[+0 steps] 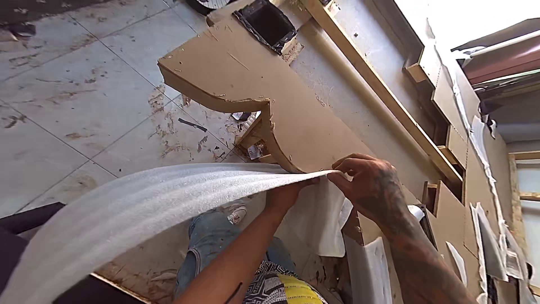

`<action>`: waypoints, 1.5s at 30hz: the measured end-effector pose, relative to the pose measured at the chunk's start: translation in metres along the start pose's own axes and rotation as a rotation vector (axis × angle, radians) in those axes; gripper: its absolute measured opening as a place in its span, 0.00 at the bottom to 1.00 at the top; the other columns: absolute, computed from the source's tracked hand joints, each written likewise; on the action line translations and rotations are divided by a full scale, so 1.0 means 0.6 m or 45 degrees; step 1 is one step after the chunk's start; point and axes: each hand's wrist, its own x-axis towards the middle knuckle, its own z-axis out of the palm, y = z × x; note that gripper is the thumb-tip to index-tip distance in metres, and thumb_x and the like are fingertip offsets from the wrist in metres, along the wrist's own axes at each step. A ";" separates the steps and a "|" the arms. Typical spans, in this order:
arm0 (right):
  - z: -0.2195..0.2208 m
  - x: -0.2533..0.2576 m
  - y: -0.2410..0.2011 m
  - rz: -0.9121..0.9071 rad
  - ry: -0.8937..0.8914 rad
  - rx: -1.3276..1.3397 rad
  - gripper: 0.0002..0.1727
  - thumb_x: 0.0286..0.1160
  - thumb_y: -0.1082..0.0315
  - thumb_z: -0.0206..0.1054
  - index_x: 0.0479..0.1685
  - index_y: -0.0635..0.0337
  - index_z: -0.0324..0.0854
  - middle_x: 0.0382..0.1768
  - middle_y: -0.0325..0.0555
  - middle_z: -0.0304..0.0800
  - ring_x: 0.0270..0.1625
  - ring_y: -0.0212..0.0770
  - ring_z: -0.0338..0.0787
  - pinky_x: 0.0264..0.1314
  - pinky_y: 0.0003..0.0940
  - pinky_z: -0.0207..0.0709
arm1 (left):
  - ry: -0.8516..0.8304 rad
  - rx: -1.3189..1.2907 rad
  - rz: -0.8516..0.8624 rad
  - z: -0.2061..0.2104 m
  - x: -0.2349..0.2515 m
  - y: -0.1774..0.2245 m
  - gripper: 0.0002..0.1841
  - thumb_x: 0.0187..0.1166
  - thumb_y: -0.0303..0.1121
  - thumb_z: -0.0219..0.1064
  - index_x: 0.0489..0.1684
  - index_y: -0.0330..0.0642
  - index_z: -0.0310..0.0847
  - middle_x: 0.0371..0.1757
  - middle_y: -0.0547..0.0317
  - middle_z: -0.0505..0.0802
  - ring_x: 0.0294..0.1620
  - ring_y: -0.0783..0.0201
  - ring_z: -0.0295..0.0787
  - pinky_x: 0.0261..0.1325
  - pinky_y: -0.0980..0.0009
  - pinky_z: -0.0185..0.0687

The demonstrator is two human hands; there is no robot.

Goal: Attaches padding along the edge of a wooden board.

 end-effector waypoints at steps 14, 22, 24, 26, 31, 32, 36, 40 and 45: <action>0.008 -0.016 -0.063 0.061 0.267 0.049 0.05 0.57 0.59 0.78 0.26 0.47 0.89 0.38 0.36 0.93 0.50 0.42 0.92 0.42 0.44 0.87 | 0.036 -0.645 -0.252 0.038 -0.073 0.050 0.12 0.83 0.26 0.63 0.59 0.28 0.80 0.40 0.45 0.94 0.39 0.57 0.94 0.44 0.58 0.93; -0.069 -0.209 0.082 0.330 0.515 0.431 0.16 0.77 0.43 0.70 0.46 0.41 0.92 0.52 0.30 0.93 0.60 0.30 0.90 0.61 0.36 0.87 | -0.052 -0.206 0.028 0.055 -0.088 0.074 0.17 0.93 0.37 0.53 0.55 0.33 0.83 0.37 0.61 0.93 0.38 0.75 0.91 0.48 0.72 0.90; -0.066 -0.293 0.170 0.504 0.658 0.274 0.15 0.75 0.44 0.70 0.44 0.42 0.93 0.50 0.31 0.94 0.54 0.32 0.92 0.55 0.41 0.89 | -0.009 -0.223 0.035 0.059 -0.082 0.073 0.16 0.92 0.36 0.55 0.54 0.33 0.84 0.36 0.58 0.93 0.36 0.72 0.91 0.46 0.71 0.91; -0.054 -0.383 0.242 0.703 0.628 0.175 0.18 0.74 0.43 0.68 0.46 0.44 0.93 0.46 0.35 0.93 0.48 0.38 0.92 0.48 0.48 0.89 | 0.024 -0.271 0.024 0.060 -0.078 0.074 0.15 0.90 0.36 0.58 0.52 0.32 0.85 0.36 0.55 0.93 0.36 0.70 0.92 0.45 0.70 0.91; 0.007 -0.492 0.288 0.896 0.609 0.223 0.21 0.69 0.38 0.65 0.39 0.42 0.94 0.38 0.32 0.93 0.38 0.35 0.91 0.39 0.43 0.87 | 0.065 -0.279 -0.061 0.066 -0.073 0.082 0.16 0.90 0.39 0.60 0.49 0.32 0.85 0.32 0.52 0.92 0.31 0.65 0.91 0.40 0.66 0.91; 0.014 -0.492 0.291 0.893 0.607 0.224 0.22 0.69 0.37 0.64 0.39 0.41 0.94 0.38 0.31 0.93 0.38 0.34 0.91 0.39 0.42 0.87 | 0.090 -0.267 -0.070 0.069 -0.073 0.085 0.16 0.89 0.40 0.61 0.47 0.32 0.86 0.31 0.52 0.92 0.30 0.65 0.91 0.38 0.66 0.91; 0.004 -0.513 0.362 0.996 0.549 0.157 0.24 0.74 0.42 0.65 0.48 0.52 0.93 0.46 0.51 0.94 0.48 0.56 0.93 0.50 0.63 0.84 | 0.126 -0.343 -0.101 0.085 -0.072 0.098 0.15 0.88 0.39 0.63 0.46 0.33 0.85 0.28 0.51 0.91 0.27 0.64 0.90 0.34 0.66 0.91; -0.013 -0.555 0.450 1.139 0.416 0.166 0.22 0.76 0.50 0.73 0.55 0.60 0.89 0.51 0.62 0.91 0.55 0.64 0.90 0.59 0.69 0.78 | 0.108 -0.498 -0.177 0.102 -0.067 0.110 0.12 0.88 0.35 0.61 0.46 0.32 0.81 0.28 0.50 0.90 0.26 0.62 0.90 0.32 0.64 0.91; -0.114 -0.480 0.423 1.388 0.041 0.245 0.20 0.79 0.65 0.73 0.64 0.69 0.85 0.62 0.68 0.88 0.70 0.66 0.84 0.76 0.65 0.70 | -0.050 -0.406 0.015 0.079 -0.085 0.131 0.21 0.95 0.32 0.41 0.36 0.46 0.83 0.26 0.73 0.93 0.29 0.81 0.90 0.37 0.80 0.89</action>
